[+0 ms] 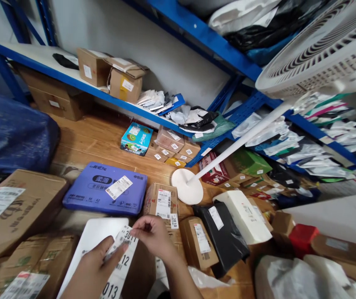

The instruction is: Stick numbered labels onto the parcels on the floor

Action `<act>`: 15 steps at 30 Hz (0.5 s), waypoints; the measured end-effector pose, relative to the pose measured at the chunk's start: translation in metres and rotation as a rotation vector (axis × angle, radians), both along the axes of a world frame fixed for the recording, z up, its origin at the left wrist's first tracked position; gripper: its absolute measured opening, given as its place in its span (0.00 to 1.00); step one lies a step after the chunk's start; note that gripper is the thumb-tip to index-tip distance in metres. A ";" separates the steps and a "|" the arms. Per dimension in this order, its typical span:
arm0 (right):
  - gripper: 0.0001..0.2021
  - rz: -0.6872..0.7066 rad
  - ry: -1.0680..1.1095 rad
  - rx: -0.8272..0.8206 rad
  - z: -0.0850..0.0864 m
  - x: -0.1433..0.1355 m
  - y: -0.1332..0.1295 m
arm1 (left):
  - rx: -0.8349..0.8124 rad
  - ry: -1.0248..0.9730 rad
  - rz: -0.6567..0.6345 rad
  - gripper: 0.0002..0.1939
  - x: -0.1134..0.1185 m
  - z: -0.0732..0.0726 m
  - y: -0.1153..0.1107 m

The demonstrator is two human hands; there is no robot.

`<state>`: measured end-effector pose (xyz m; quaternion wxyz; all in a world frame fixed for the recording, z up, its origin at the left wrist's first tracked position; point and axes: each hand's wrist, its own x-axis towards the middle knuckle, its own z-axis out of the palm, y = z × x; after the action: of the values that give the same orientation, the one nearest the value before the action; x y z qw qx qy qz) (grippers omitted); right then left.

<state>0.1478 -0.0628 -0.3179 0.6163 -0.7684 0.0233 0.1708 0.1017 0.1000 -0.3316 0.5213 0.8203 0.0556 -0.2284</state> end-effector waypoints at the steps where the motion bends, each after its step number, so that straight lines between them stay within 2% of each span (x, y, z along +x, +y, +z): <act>1: 0.14 0.010 0.000 0.008 -0.010 0.006 0.002 | 0.059 -0.005 -0.050 0.14 0.004 0.000 0.000; 3: 0.15 0.043 -0.033 -0.005 -0.035 0.020 0.010 | 0.194 -0.004 -0.147 0.14 0.013 0.004 0.003; 6: 0.13 0.079 -0.125 -0.090 -0.074 0.042 0.026 | 0.387 0.007 -0.207 0.17 0.024 0.014 0.011; 9: 0.11 -0.021 -0.200 -0.272 -0.105 0.062 0.028 | 0.424 0.008 -0.203 0.18 0.026 0.019 0.016; 12: 0.14 -0.067 -0.262 -0.491 -0.122 0.071 0.012 | 0.376 0.033 -0.240 0.18 0.018 0.015 0.016; 15: 0.08 0.095 -0.340 -0.679 -0.129 0.065 -0.005 | 0.318 0.005 -0.244 0.20 0.005 0.008 0.015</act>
<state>0.2127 -0.0679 -0.4469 0.3129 -0.9465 -0.0598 0.0518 0.1064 0.1146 -0.3232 0.3537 0.8924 -0.0079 -0.2802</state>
